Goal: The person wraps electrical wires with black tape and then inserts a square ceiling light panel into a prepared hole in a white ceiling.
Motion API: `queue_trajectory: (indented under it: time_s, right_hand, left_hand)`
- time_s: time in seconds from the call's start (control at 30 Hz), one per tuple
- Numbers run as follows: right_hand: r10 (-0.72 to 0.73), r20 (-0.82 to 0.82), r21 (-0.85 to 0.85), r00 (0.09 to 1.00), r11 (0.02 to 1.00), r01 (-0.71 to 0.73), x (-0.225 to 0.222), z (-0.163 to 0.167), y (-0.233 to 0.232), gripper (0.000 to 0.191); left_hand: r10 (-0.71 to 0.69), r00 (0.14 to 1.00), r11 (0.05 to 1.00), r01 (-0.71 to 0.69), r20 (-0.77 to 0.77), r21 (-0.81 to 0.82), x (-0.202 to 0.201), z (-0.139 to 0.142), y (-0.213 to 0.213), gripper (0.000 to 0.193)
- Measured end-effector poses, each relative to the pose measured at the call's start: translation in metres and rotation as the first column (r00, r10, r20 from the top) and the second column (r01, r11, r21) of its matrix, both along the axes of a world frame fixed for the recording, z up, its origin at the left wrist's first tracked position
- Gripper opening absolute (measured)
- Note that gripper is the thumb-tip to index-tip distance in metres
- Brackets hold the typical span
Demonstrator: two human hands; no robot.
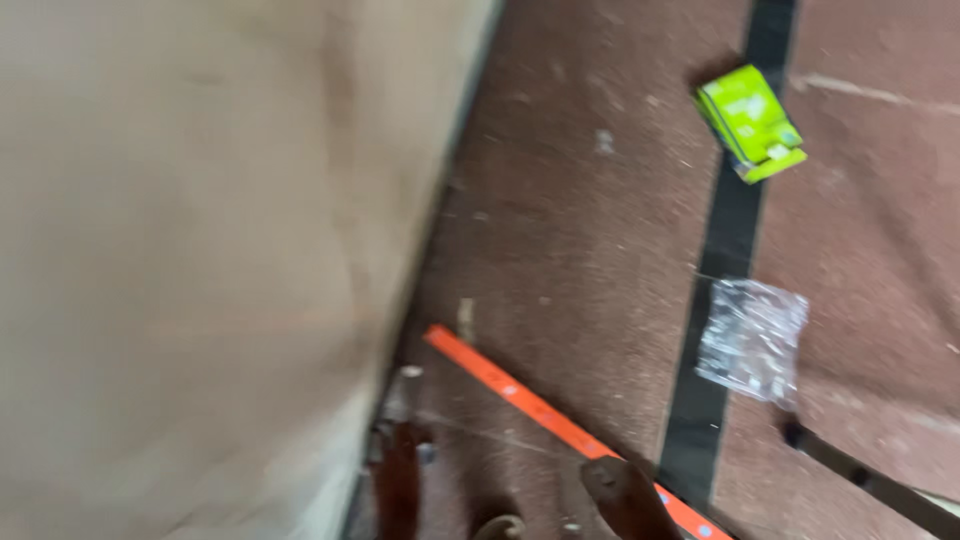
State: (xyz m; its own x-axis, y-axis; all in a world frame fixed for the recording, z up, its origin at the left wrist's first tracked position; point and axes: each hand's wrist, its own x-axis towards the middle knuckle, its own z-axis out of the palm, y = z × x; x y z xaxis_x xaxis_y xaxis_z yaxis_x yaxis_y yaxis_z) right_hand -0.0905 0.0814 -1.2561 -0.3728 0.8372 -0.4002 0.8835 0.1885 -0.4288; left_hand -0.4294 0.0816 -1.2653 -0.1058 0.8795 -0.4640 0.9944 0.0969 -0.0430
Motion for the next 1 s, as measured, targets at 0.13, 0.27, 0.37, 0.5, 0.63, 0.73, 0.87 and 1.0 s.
queue_trajectory:
  time_s: [0.13, 0.27, 0.37, 0.5, 0.63, 0.73, 0.87, 1.0]
  right_hand:
    - [-0.434, -0.064, -0.236, 0.899, 0.882, 0.409, 0.023, -0.013, -0.012, 0.024]
    - [-0.489, -0.078, -0.254, 0.869, 0.852, 0.457, 0.043, 0.021, -0.025, 0.027]
    - [-0.609, 0.024, -0.334, 0.793, 0.743, 0.58, 0.077, 0.048, -0.013, 0.029]
    - [-0.819, 0.03, -0.097, 0.573, 0.568, 0.817, 0.137, 0.055, 0.016, 0.025]
    - [-0.887, -0.006, 0.2, 0.462, 0.451, 0.87, 0.199, 0.042, 0.041, 0.026]
    - [-0.942, 0.16, 0.116, 0.295, 0.315, 0.942, 0.247, 0.034, 0.063, 0.032]
    - [-0.959, 0.251, 0.144, 0.129, 0.169, 0.975, 0.307, 0.037, 0.082, 0.044]
    - [-0.863, 0.497, 0.122, 0.095, 0.178, 0.976, 0.362, 0.036, 0.078, 0.061]
  left_hand:
    - [-0.11, 0.984, 0.994, 0.108, -0.14, -0.02, -0.012, -0.035, -0.011, 0.034]
    - [0.112, 0.989, 0.947, -0.078, 0.093, -0.311, -0.001, -0.029, -0.049, 0.065]
    - [0.046, 0.878, 0.998, -0.026, 0.476, -0.05, 0.026, -0.003, -0.064, 0.077]
    - [0.249, 0.718, 0.96, -0.096, 0.65, -0.262, 0.09, 0.016, -0.009, 0.069]
    - [0.283, 0.645, 0.925, 0.014, 0.71, -0.381, 0.162, 0.01, 0.094, 0.061]
    - [0.278, 0.627, 0.917, 0.053, 0.728, -0.395, 0.205, -0.001, 0.161, 0.055]
    - [0.228, 0.631, 0.894, 0.166, 0.742, -0.416, 0.248, -0.011, 0.21, 0.047]
    - [0.298, 0.594, 0.819, 0.243, 0.748, -0.519, 0.287, -0.02, 0.227, 0.039]
